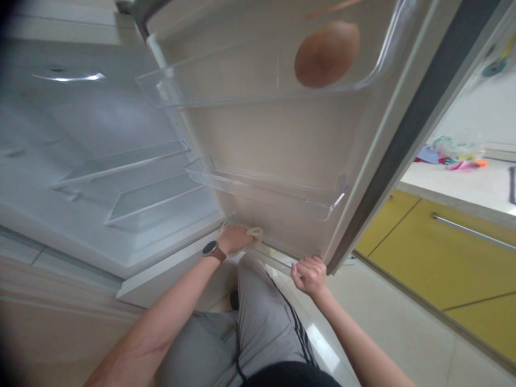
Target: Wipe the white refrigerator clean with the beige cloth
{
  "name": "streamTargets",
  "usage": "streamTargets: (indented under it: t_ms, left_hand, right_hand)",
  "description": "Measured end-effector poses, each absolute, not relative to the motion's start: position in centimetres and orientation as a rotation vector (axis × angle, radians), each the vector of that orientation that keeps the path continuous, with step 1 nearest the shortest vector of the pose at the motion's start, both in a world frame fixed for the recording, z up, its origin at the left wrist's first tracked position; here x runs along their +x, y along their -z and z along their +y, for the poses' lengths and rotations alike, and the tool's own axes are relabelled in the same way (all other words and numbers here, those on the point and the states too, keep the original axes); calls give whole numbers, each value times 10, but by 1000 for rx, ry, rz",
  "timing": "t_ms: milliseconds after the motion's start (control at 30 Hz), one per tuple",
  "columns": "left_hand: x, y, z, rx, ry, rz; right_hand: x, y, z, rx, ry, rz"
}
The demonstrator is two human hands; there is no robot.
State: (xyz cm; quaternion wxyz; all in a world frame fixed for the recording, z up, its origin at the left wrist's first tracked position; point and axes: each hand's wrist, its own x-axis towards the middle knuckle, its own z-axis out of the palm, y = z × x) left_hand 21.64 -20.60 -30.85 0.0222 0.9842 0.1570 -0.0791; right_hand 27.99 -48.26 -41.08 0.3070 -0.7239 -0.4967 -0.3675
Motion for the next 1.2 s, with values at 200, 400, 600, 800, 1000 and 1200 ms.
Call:
streamTargets:
  t_ms: [200, 400, 600, 800, 1000, 1200]
  left_hand:
    - [222, 312, -189, 2965, 48, 817]
    - [220, 309, -181, 2794, -183, 1073]
    - [221, 310, -202, 2965, -31, 819]
    - [242, 329, -247, 3075, 273, 369]
    - [253, 336, -252, 3053, 346, 487]
    - [247, 329, -211, 3094, 305, 687]
  right_hand:
    - [279, 411, -481, -1935, 966, -1295]
    - [280, 409, -484, -1943, 961, -1257]
    - [275, 406, -482, -1938, 952, -1263]
    - [262, 405, -479, -1936, 959, -1246]
    - [259, 408, -479, -1928, 934, -1293]
    - [253, 407, -473, -1891, 933, -1293]
